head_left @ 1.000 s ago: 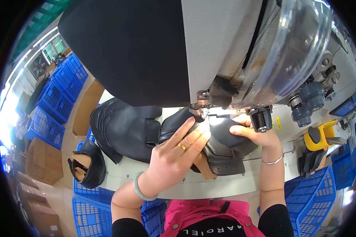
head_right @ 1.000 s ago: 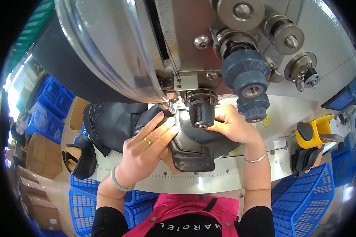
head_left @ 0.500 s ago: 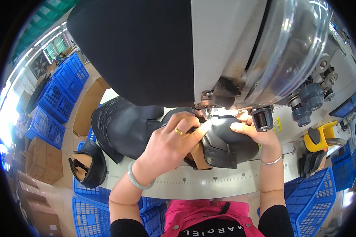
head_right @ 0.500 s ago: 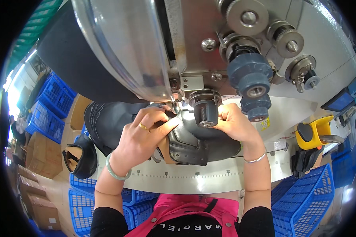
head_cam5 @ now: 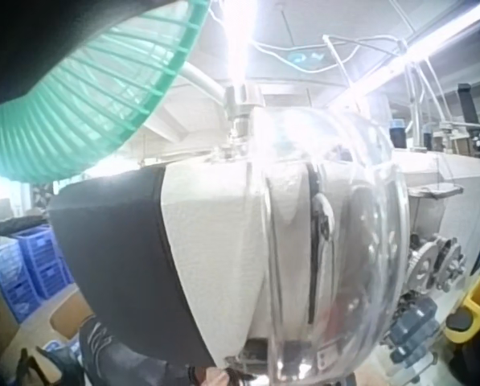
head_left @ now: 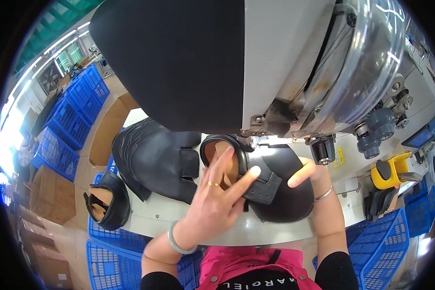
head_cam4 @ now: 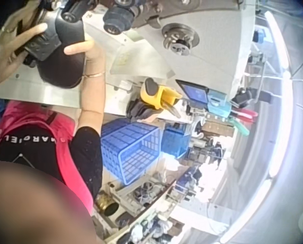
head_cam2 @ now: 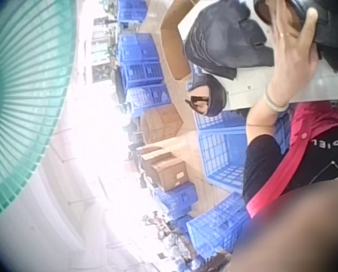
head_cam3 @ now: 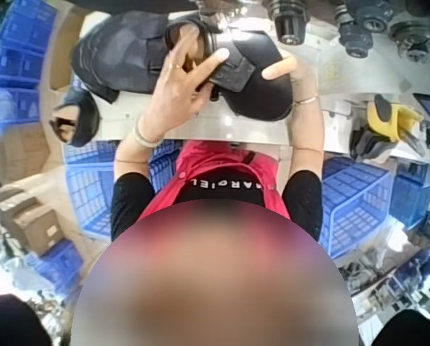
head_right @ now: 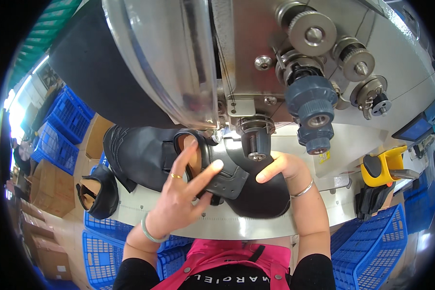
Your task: Stitching leather shoe components using an industrial sewing machine.
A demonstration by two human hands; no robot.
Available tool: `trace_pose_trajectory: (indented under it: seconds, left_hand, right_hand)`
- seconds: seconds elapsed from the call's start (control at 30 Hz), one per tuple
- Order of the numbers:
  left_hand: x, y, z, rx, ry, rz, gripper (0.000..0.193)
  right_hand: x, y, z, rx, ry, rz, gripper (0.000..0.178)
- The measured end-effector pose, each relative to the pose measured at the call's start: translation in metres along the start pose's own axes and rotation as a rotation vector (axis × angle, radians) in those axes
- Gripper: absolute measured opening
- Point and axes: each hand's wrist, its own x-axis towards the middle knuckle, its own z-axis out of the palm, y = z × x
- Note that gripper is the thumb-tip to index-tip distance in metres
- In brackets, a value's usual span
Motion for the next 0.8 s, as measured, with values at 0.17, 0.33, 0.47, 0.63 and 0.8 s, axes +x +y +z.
trace_pose_trajectory:
  seconds: [0.17, 0.33, 0.47, 0.63, 0.8]
  left_hand:
    - [-0.007, 0.000, 0.011, 0.071, 0.061, 0.012, 0.055]
    - [-0.001, -0.006, 0.006, 0.019, 0.105, 0.050, 0.046]
    - [0.007, -0.010, -0.002, -0.034, 0.120, 0.065, 0.047]
    - [0.014, -0.013, -0.010, -0.104, 0.110, 0.023, 0.048]
    - [0.029, -0.026, -0.019, -0.159, 0.059, 0.056, 0.047]
  right_hand:
    - [0.003, 0.007, 0.002, 0.210, -0.043, 0.003, 0.074]
    - [0.006, 0.013, 0.010, 0.291, -0.005, -0.059, 0.078]
    - [0.009, 0.018, 0.013, 0.213, 0.012, -0.104, 0.078]
    - [0.013, 0.020, 0.018, 0.255, 0.029, -0.145, 0.078]
    - [0.018, 0.025, 0.027, 0.298, 0.026, -0.189, 0.074]
